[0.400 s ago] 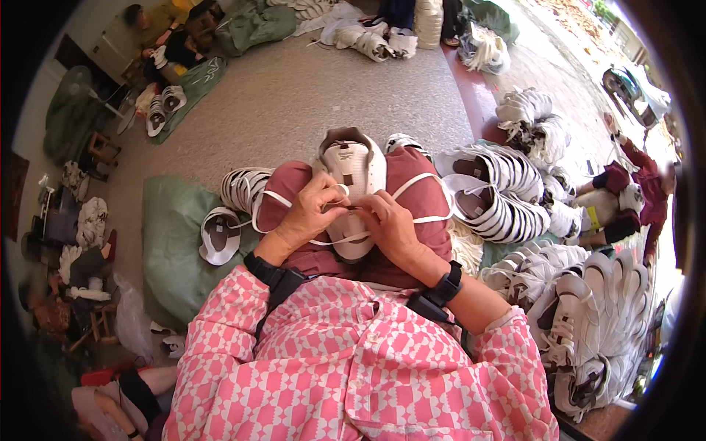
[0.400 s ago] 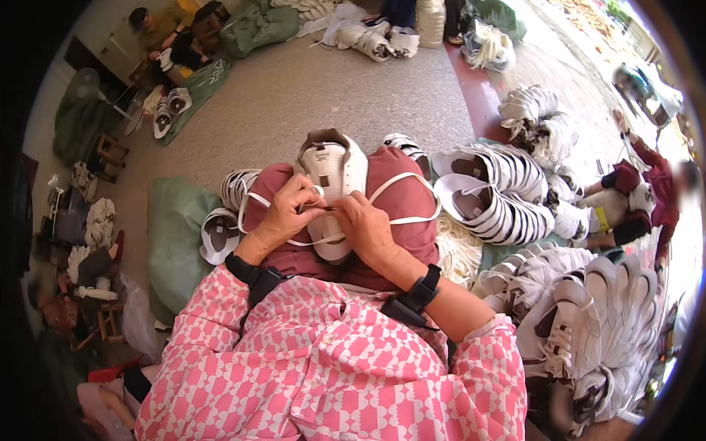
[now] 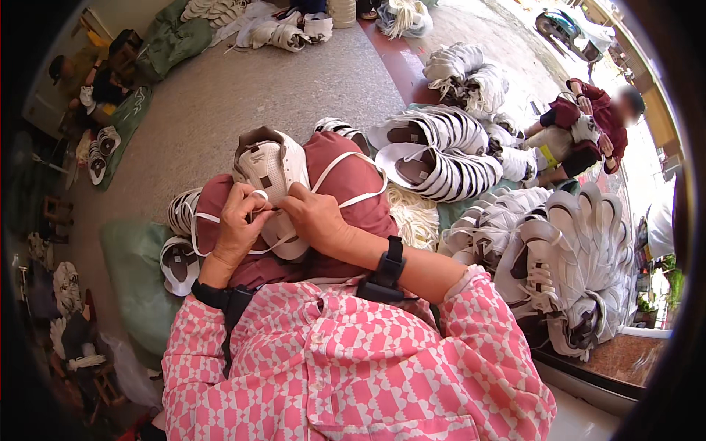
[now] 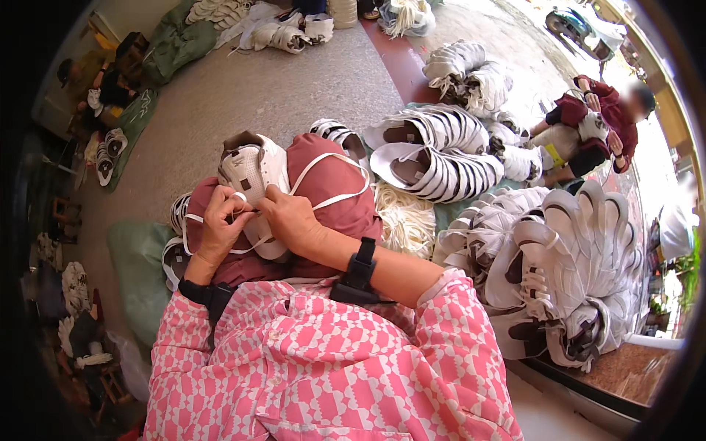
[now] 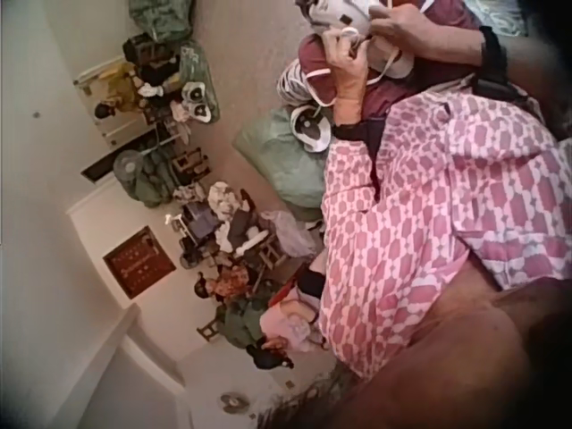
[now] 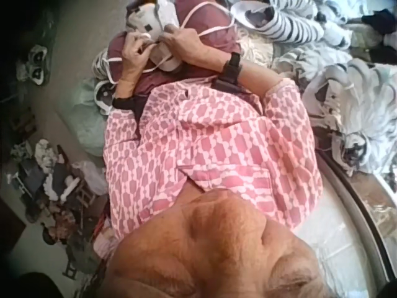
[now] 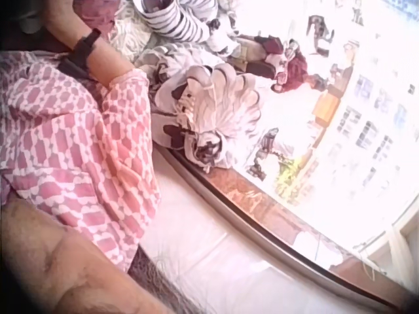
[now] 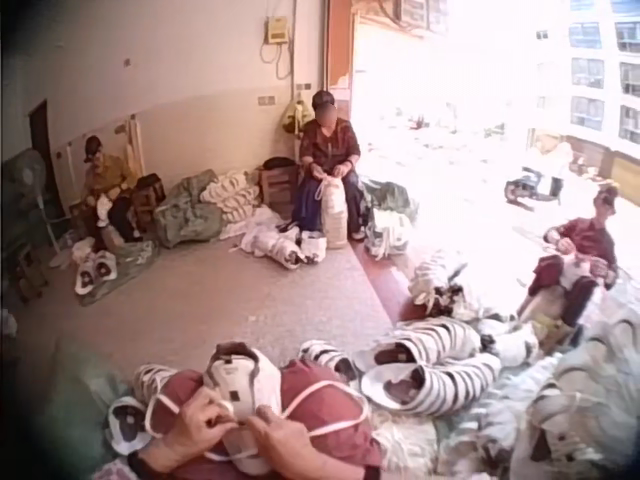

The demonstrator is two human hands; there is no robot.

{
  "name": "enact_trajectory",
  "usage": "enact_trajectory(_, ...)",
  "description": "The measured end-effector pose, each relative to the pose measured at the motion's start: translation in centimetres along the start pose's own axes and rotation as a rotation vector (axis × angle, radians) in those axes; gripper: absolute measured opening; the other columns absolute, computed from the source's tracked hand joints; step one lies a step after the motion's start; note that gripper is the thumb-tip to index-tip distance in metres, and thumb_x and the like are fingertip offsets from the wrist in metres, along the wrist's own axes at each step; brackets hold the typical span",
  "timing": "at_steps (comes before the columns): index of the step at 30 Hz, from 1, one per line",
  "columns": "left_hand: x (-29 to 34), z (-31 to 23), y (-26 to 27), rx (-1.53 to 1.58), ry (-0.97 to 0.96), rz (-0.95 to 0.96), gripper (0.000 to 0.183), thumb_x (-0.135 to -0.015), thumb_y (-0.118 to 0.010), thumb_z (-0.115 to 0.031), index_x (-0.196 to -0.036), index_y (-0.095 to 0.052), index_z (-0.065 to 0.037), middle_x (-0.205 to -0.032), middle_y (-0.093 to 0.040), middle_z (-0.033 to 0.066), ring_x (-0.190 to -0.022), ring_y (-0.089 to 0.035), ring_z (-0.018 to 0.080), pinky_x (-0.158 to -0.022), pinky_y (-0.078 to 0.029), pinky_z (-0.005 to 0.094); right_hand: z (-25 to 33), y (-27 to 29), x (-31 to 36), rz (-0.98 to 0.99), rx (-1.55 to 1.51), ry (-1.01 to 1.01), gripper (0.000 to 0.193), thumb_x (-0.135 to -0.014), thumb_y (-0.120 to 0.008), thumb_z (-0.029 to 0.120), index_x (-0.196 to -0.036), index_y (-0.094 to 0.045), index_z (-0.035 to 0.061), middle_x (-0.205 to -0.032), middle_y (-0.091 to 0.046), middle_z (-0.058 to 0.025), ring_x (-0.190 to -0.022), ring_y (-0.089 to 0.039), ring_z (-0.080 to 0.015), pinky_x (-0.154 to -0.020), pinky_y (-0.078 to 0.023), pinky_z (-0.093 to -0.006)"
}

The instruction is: The recorder is lacing white and beige sneakers in a workshop environment.

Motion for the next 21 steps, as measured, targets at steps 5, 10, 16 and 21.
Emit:
enact_trajectory(5,0.1,-0.3,0.1,-0.061,0.011,0.008,0.018,-0.071,-0.076,0.0,-0.082,-0.062,-0.001,-0.089,-0.053,0.0098,-0.081,-0.056,0.0252,-0.068,-0.047,0.0337,0.3,-0.3,-0.6,0.096,0.026,0.15,0.021,-0.078,-0.061,0.007,-0.098,-0.063,0.0111,-0.087,-0.053,-0.008,-0.066,-0.063,-0.0279,-0.054,-0.051,-0.0384)
enact_trajectory(10,0.0,-0.5,-0.1,-0.125,-0.012,0.045,0.019,-0.074,-0.074,-0.001,-0.087,-0.059,0.0,-0.091,-0.052,0.0123,-0.082,-0.056,0.0298,-0.07,-0.048,0.0365,0.3,0.2,-0.3,0.076,0.025,0.143,0.019,-0.08,-0.062,0.01,-0.099,-0.06,0.0101,-0.087,-0.053,-0.0087,-0.066,-0.063,-0.0288,-0.053,-0.051,-0.0393)
enact_trajectory(16,0.1,-1.5,0.2,-0.239,-0.065,0.118,0.018,-0.08,-0.068,-0.002,-0.093,-0.056,0.0,-0.099,-0.052,0.0145,-0.088,-0.056,0.0353,-0.078,-0.046,0.0412,1.1,1.0,-0.5,0.049,-0.037,0.152,0.017,-0.081,-0.062,0.012,-0.097,-0.057,0.0089,-0.087,-0.053,-0.01,-0.063,-0.061,-0.0292,-0.052,-0.049,-0.04)
enact_trajectory(21,1.6,0.8,5.7,-0.597,-0.024,-0.026,0.012,-0.087,-0.062,-0.01,-0.093,-0.056,-0.001,-0.106,-0.052,0.0153,-0.091,-0.057,0.0364,-0.078,-0.046,0.044,0.7,1.0,-0.5,0.06,-0.019,0.092,0.022,-0.076,-0.061,0.009,-0.098,-0.055,0.008,-0.086,-0.052,-0.0097,-0.073,-0.061,-0.0282,-0.062,-0.049,-0.0397)
Point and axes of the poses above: each hand's wrist, its own x-axis away from the middle knuckle, its own y-axis out of the back of the hand, z = x × y, the point moved 7 cm from there along -x, towards the middle knuckle
